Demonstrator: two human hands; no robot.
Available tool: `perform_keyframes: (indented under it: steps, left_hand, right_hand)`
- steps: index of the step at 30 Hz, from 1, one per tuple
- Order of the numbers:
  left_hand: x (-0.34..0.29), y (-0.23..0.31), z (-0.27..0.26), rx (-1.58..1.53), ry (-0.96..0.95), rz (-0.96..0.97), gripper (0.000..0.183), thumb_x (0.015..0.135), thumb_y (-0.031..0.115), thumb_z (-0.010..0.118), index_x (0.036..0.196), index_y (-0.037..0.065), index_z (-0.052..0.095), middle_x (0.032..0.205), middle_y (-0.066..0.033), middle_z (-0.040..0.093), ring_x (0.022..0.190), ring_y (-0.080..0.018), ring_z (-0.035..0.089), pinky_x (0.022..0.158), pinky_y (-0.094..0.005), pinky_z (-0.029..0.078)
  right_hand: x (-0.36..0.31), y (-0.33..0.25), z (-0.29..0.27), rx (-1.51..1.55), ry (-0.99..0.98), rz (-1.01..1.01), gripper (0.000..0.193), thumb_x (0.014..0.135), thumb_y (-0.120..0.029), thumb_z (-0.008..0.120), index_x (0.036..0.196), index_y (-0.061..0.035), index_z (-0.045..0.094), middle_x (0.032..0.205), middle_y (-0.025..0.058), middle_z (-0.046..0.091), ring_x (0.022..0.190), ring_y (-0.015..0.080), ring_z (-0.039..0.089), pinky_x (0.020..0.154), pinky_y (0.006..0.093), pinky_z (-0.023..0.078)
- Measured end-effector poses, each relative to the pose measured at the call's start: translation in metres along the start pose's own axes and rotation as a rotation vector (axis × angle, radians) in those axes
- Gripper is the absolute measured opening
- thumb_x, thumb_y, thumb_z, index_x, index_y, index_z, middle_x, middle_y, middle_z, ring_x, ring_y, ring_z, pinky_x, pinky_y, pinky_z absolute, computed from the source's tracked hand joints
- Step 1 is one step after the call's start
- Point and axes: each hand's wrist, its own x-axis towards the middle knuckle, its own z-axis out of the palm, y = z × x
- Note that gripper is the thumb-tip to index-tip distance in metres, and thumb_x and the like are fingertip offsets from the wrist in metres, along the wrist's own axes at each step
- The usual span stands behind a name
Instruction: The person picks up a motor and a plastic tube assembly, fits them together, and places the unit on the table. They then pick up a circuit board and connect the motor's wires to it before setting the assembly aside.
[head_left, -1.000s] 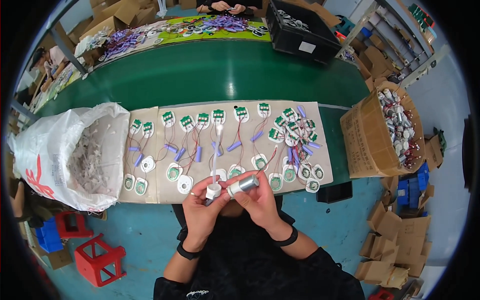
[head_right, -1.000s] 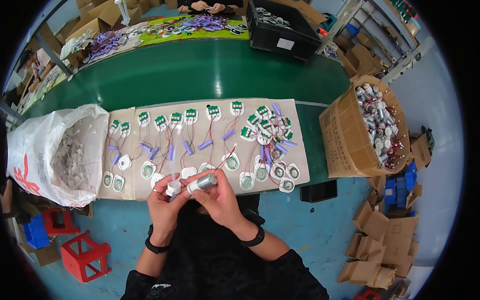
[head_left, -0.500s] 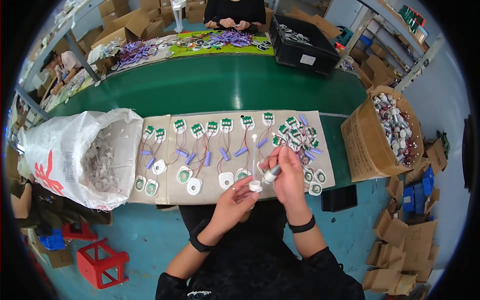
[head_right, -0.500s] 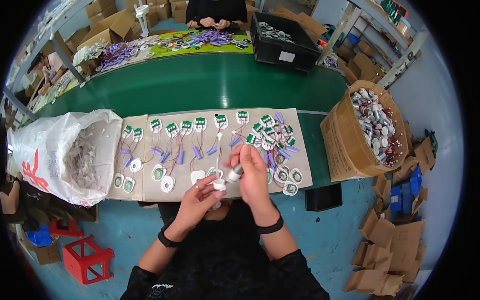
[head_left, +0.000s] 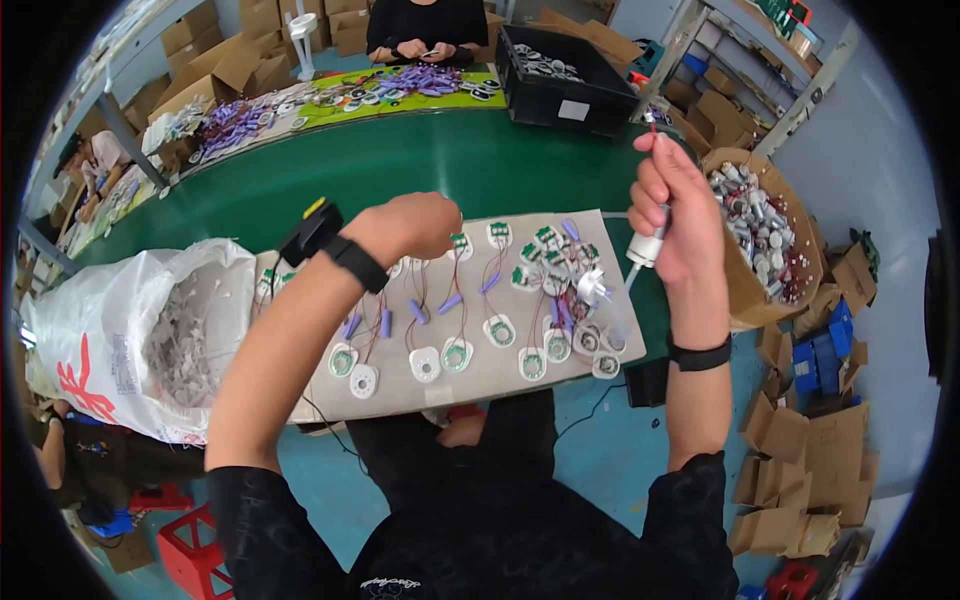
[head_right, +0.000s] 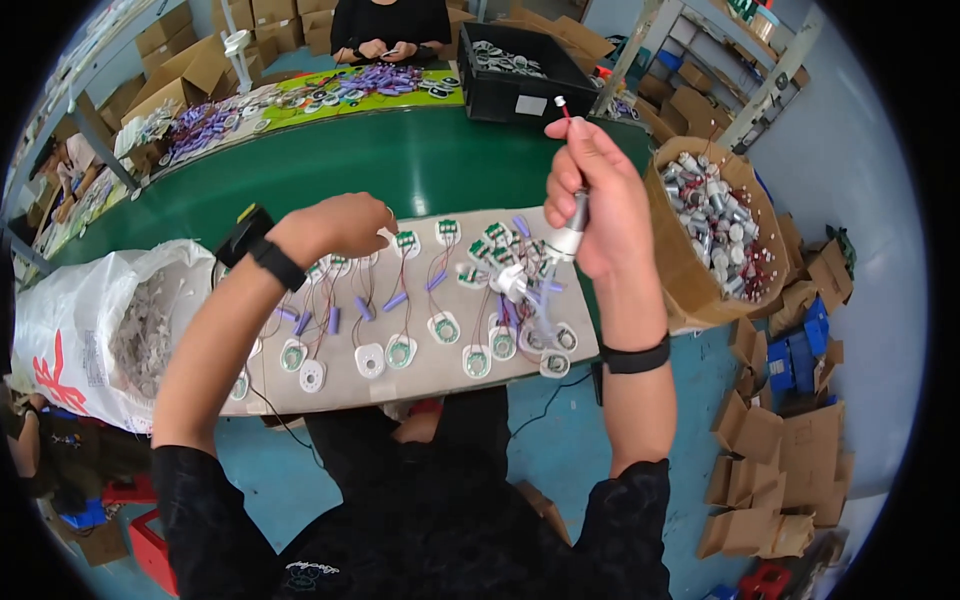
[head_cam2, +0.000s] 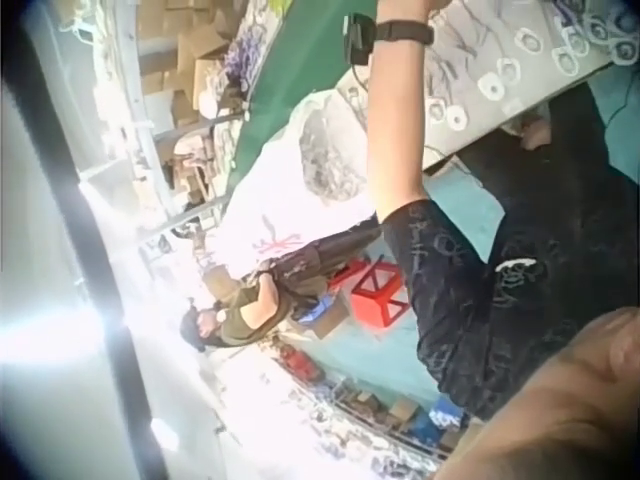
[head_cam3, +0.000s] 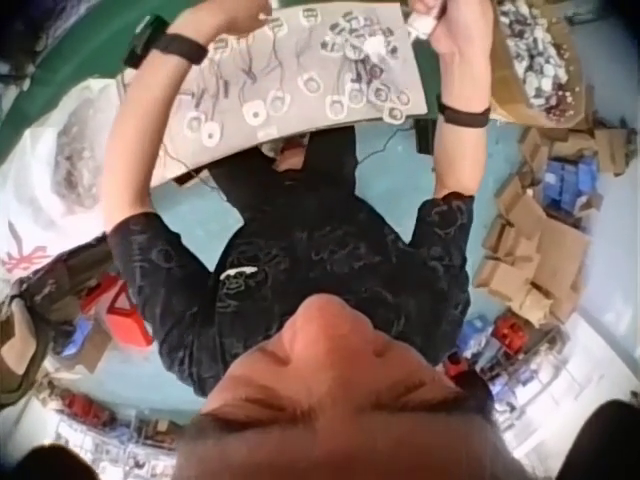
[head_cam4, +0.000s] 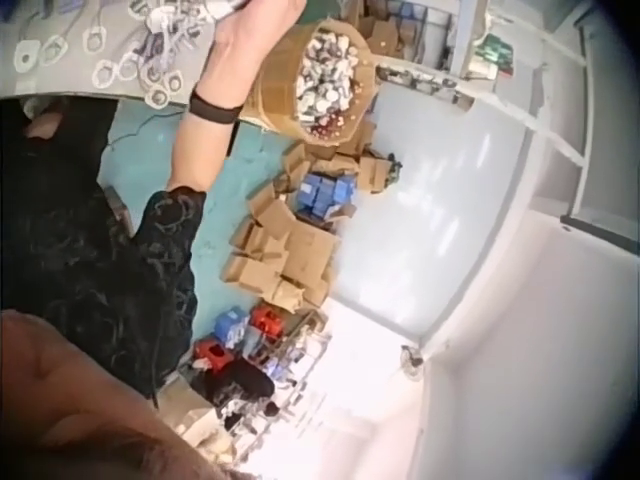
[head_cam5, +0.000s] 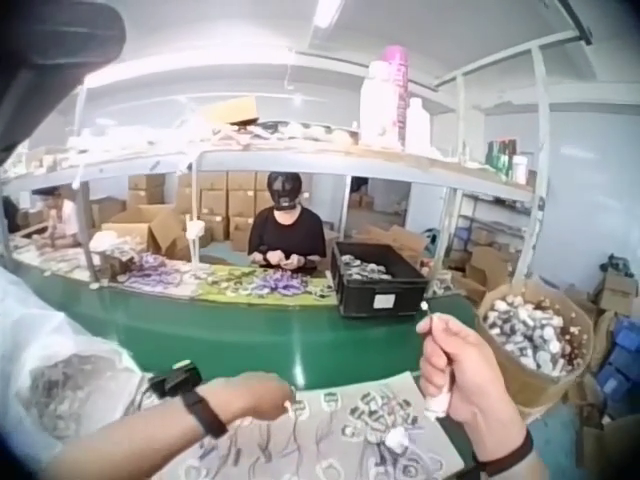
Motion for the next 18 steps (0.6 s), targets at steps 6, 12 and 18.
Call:
perform_keyframes:
  steps: [6,12,18]
  left_hand:
    - [0.092,0.0,-0.014,0.331,-0.274,-0.046,0.03,0.085,0.02,0.067,0.113,0.011,0.071,0.104,-0.017,0.071,0.103,-0.0355,0.066,0.09,-0.0449,0.053]
    - [0.158,-0.022,0.073,-0.041,-0.125,0.061,0.042,0.083,0.025,0.074,0.124,0.016,0.067,0.118,-0.0147,0.064,0.113,-0.0336,0.061,0.095,-0.0428,0.051]
    - [0.173,-0.033,0.12,-0.09,-0.147,0.062,0.041,0.079,0.023,0.078,0.117,0.013,0.066,0.119,-0.0139,0.059,0.114,-0.034,0.059,0.093,-0.0426,0.052]
  right_hand:
    - [0.037,-0.03,-0.024,-0.241,0.012,-0.085,0.023,0.104,-0.023,0.051,0.114,-0.0034,0.057,0.072,-0.0012,0.053,0.05,0.0055,0.048,0.043,0.0211,0.042]
    - [0.064,-0.017,-0.038,0.087,-0.083,-0.086,0.027,0.101,-0.021,0.056,0.119,0.0,0.059,0.095,0.0096,0.068,0.055,0.0092,0.059,0.046,0.0255,0.051]
    - [0.098,-0.009,-0.023,-0.036,-0.044,-0.166,0.027,0.103,-0.019,0.052,0.124,-0.0011,0.057,0.095,0.0051,0.067,0.046,0.0026,0.043,0.038,0.0193,0.035]
